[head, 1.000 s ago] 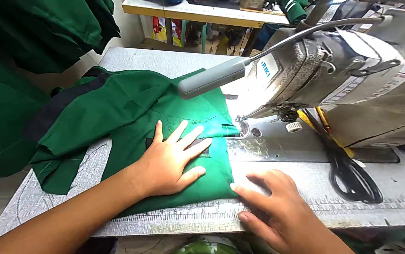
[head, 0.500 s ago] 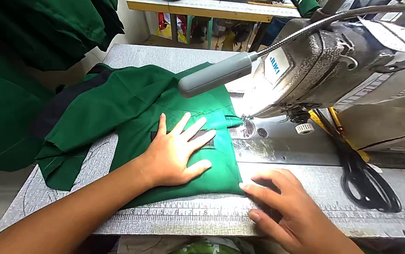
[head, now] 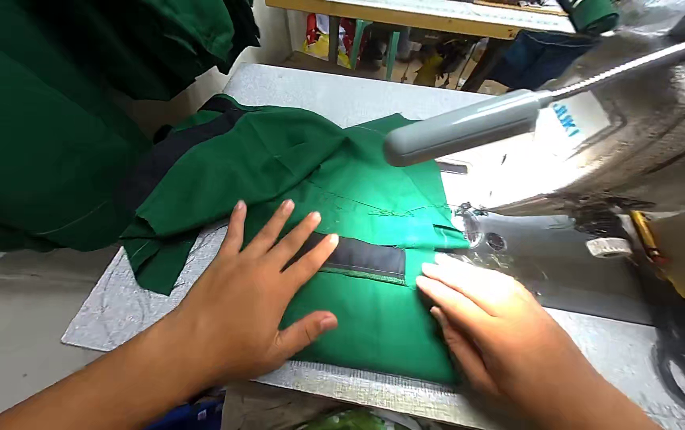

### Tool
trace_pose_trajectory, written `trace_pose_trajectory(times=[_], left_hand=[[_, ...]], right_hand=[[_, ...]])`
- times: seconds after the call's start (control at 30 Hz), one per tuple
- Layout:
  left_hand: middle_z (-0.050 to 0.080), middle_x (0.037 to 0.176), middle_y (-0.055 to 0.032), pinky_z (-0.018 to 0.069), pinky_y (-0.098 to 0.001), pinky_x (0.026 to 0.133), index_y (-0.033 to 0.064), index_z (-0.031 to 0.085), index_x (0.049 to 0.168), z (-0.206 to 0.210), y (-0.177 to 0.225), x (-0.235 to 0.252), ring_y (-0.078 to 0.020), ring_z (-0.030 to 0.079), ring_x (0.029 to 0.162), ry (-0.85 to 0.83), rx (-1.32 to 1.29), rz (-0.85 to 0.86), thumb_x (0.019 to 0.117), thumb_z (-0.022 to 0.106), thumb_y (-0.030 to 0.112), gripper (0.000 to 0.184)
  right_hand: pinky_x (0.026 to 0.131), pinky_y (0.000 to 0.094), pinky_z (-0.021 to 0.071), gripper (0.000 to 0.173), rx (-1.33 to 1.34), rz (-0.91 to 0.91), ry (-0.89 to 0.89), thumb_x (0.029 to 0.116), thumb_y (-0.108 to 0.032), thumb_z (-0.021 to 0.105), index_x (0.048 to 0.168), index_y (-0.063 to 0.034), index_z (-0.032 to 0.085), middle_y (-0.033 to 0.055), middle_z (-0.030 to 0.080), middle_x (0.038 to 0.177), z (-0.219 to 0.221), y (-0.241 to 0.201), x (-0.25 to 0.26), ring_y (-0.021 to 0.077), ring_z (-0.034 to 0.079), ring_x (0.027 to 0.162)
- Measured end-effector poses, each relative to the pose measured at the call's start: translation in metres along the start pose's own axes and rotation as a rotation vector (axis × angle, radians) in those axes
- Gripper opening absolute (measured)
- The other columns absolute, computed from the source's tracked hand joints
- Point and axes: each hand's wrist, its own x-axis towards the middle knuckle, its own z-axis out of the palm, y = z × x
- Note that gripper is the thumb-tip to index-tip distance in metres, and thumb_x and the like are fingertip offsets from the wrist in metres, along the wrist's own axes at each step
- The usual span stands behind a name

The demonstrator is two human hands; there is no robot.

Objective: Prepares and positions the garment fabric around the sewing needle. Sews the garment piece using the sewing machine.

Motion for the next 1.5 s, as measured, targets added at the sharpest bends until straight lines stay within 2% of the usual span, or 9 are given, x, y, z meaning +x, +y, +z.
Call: trace_pose_trajectory(times=[0.33, 0.57, 0.83, 0.97, 1.07, 1.13, 1.2, 1.33, 1.5], left_hand=[[0.025, 0.17, -0.0018, 0.012, -0.0835, 0.11, 0.0318, 0.029, 0.163, 0.019, -0.003, -0.038, -0.0379, 0.015, 0.157, -0.182, -0.057, -0.118, 0.0932, 0.017, 0.081, 0.086], [0.044, 0.16, -0.0068, 0.0149, -0.0862, 0.107, 0.0295, 0.047, 0.155, 0.002, -0.004, -0.026, -0.0432, 0.034, 0.15, -0.151, 0.033, -0.065, 0.0885, 0.02, 0.086, 0.091], [0.067, 0.134, -0.0127, 0.0324, -0.0713, 0.112, 0.0196, 0.066, 0.137, -0.017, -0.026, 0.126, -0.0392, 0.054, 0.135, 0.051, 0.024, 0.179, 0.1041, 0.04, 0.049, 0.051], [0.041, 0.162, -0.0048, 0.0312, -0.0636, 0.116, 0.0295, 0.04, 0.158, 0.016, -0.031, 0.221, -0.0369, 0.035, 0.15, -0.101, 0.005, 0.194, 0.1042, 0.047, 0.043, 0.056], [0.029, 0.168, -0.0081, 0.0199, -0.0746, 0.115, 0.0271, 0.042, 0.157, 0.06, -0.045, 0.249, -0.0397, 0.018, 0.156, -0.17, -0.097, 0.203, 0.094, 0.047, 0.069, 0.076], [0.061, 0.142, -0.0149, 0.0285, -0.0724, 0.114, 0.0115, 0.072, 0.122, 0.074, -0.059, 0.24, -0.0407, 0.043, 0.144, -0.086, -0.138, 0.292, 0.0966, 0.052, 0.057, 0.056], [0.071, 0.101, -0.0138, 0.0352, -0.0667, 0.113, 0.0061, 0.07, 0.096, 0.065, -0.072, 0.218, -0.0349, 0.066, 0.112, 0.046, -0.129, 0.386, 0.1019, 0.05, 0.033, 0.034], [0.072, 0.087, -0.0184, 0.0424, -0.064, 0.108, -0.0029, 0.071, 0.103, -0.024, -0.038, 0.125, -0.0369, 0.072, 0.094, 0.161, 0.101, 0.174, 0.1018, 0.043, 0.025, 0.039], [0.059, 0.058, -0.0144, 0.0546, -0.0595, 0.062, 0.0018, 0.063, 0.075, -0.024, -0.012, 0.057, -0.0378, 0.066, 0.059, 0.004, 0.35, -0.115, 0.1006, 0.037, 0.028, 0.045]], right_hand=[[0.104, 0.0516, 0.0473, 0.057, -0.037, -0.05, -0.097, 0.103, -0.054, 0.038, 0.137, -0.017, 0.065, 0.0064, 0.065, 0.141, 0.018, 0.001, 0.012, 0.0249, 0.058, 0.134], [0.105, 0.0499, 0.0472, 0.06, -0.073, 0.009, -0.084, 0.1029, -0.055, 0.037, 0.136, -0.0139, 0.066, 0.0077, 0.065, 0.14, 0.018, -0.005, 0.007, 0.0244, 0.058, 0.133], [0.105, 0.0517, 0.0471, 0.06, -0.111, 0.071, -0.15, 0.1039, -0.052, 0.032, 0.14, -0.0151, 0.063, 0.0044, 0.063, 0.144, 0.015, -0.016, 0.009, 0.0224, 0.056, 0.136], [0.107, 0.053, 0.046, 0.06, -0.116, 0.104, -0.171, 0.1041, -0.051, 0.031, 0.142, -0.0155, 0.061, 0.0043, 0.061, 0.146, 0.015, -0.02, 0.01, 0.0225, 0.055, 0.137], [0.108, 0.0545, 0.0446, 0.06, -0.108, 0.127, -0.195, 0.1042, -0.051, 0.031, 0.144, -0.0158, 0.059, 0.0039, 0.059, 0.148, 0.015, -0.022, 0.01, 0.0226, 0.053, 0.139], [0.106, 0.0536, 0.0453, 0.059, -0.108, 0.129, -0.191, 0.1038, -0.051, 0.032, 0.144, -0.0163, 0.059, 0.0035, 0.059, 0.149, 0.016, -0.022, 0.009, 0.0221, 0.053, 0.139], [0.104, 0.0526, 0.0464, 0.059, -0.103, 0.127, -0.175, 0.1033, -0.051, 0.033, 0.142, -0.0158, 0.06, 0.0039, 0.059, 0.148, 0.017, -0.021, 0.01, 0.0222, 0.053, 0.139], [0.102, 0.0499, 0.0472, 0.057, -0.116, 0.11, -0.138, 0.1019, -0.049, 0.034, 0.138, -0.0155, 0.063, 0.0044, 0.062, 0.145, 0.018, -0.022, 0.011, 0.0221, 0.056, 0.136], [0.104, 0.0495, 0.0458, 0.056, -0.114, 0.088, -0.148, 0.1025, -0.049, 0.034, 0.14, -0.0174, 0.062, 0.0013, 0.061, 0.146, 0.019, -0.022, 0.011, 0.0203, 0.054, 0.138]])
